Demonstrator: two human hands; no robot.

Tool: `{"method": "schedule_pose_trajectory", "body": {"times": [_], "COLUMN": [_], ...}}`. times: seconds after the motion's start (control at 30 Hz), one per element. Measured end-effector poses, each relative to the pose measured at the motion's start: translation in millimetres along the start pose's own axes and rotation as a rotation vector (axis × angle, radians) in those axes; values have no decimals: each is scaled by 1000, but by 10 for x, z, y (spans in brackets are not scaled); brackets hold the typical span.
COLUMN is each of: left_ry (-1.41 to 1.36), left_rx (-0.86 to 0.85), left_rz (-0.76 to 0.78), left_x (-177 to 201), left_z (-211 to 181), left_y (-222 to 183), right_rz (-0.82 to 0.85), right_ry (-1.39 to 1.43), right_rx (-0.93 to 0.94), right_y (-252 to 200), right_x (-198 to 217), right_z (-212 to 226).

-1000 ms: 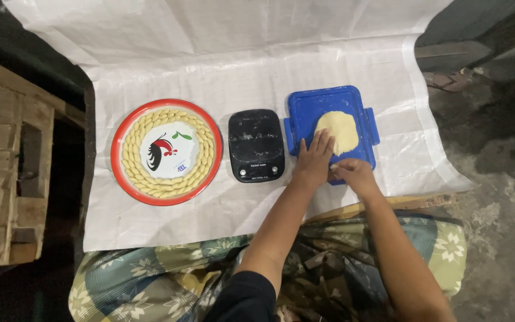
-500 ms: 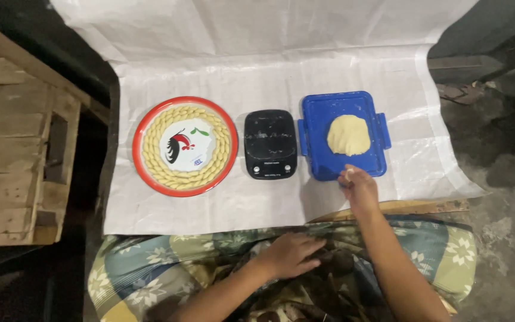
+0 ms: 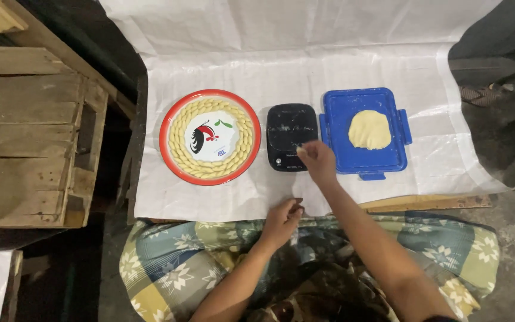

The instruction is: Rolling small pieces of dough into balls and placing them on a plate.

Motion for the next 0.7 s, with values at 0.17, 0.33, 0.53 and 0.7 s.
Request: {"method": "schedule_pose_trajectory", "body": {"times": [0.17, 0.33, 0.53, 0.7], "left_ry": [164, 216, 179, 211], "left_rx": [-180, -198, -71, -26], "left_rz": [-53, -81, -38, -13], "left_x": [-9, 58, 52, 114], "left_z": [-148, -213, -182, -307], "left_y": [7, 13, 25, 15], "right_rz": [62, 4, -180, -295], "right_ry": [-43, -194, -284, -616], "right_rx": [76, 147, 228, 504], "right_y": [422, 631, -5, -396], "right_x": [-144, -92, 458, 972], "right_z": [455, 131, -13, -458]}}
Point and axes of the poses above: each hand's wrist, its own y-axis towards the middle knuckle, its own x-axis out of the back of the hand, z = x × y, the point moved 7 cm from there along y, towards the middle knuckle, and after that the axes turned 11 degrees about y, right-handed, at the moved point
